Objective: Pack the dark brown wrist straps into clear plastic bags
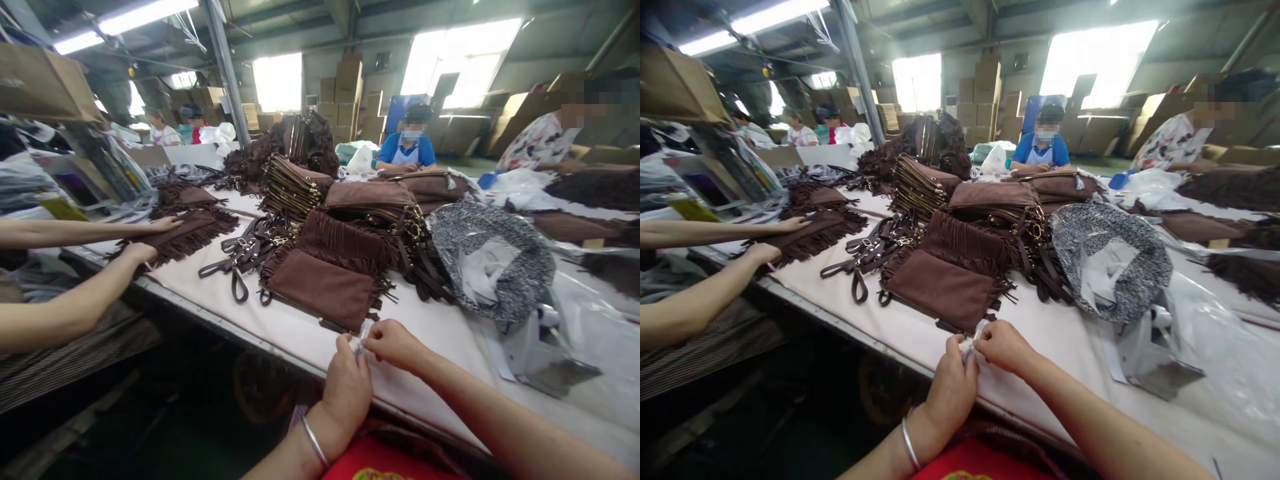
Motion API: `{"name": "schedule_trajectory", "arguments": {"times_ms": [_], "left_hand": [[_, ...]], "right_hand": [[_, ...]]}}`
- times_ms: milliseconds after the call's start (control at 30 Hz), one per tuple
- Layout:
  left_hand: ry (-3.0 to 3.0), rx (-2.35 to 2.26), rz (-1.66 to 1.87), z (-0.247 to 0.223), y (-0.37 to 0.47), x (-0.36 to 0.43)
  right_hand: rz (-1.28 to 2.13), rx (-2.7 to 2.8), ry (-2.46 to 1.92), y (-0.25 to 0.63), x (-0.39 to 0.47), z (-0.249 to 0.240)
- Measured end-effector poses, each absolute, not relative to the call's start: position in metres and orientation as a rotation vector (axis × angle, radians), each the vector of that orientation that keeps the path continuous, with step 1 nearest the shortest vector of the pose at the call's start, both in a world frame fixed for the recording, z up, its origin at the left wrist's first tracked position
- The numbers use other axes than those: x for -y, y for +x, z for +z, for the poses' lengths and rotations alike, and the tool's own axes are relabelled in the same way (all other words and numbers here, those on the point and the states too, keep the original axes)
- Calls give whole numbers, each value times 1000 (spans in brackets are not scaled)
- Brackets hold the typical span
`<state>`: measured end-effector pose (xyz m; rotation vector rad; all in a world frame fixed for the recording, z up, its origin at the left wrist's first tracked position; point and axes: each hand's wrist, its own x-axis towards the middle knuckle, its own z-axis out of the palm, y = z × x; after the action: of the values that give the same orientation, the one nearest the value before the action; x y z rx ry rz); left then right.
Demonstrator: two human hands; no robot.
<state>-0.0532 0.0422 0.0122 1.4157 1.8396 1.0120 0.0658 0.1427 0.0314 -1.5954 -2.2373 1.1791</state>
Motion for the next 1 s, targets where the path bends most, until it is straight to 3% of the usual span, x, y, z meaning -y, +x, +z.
{"name": "schedule_trajectory", "arguments": {"times_ms": [267,500,633,1000], "left_hand": [[1416,-1676,1126,12,-53,-36],[1243,-1740,1100,15,-61,-48],[907,-1519,1092,11,-61,-56],[257,-1071,1016,20,-68,-59]], "right_hand": [[951,2169,-1701,57,-129,31],[1278,2042,-1561,74,-119,23],[1400,1782,-1675,78,-113,16],[1304,1756,-1546,73,-109,5]]}}
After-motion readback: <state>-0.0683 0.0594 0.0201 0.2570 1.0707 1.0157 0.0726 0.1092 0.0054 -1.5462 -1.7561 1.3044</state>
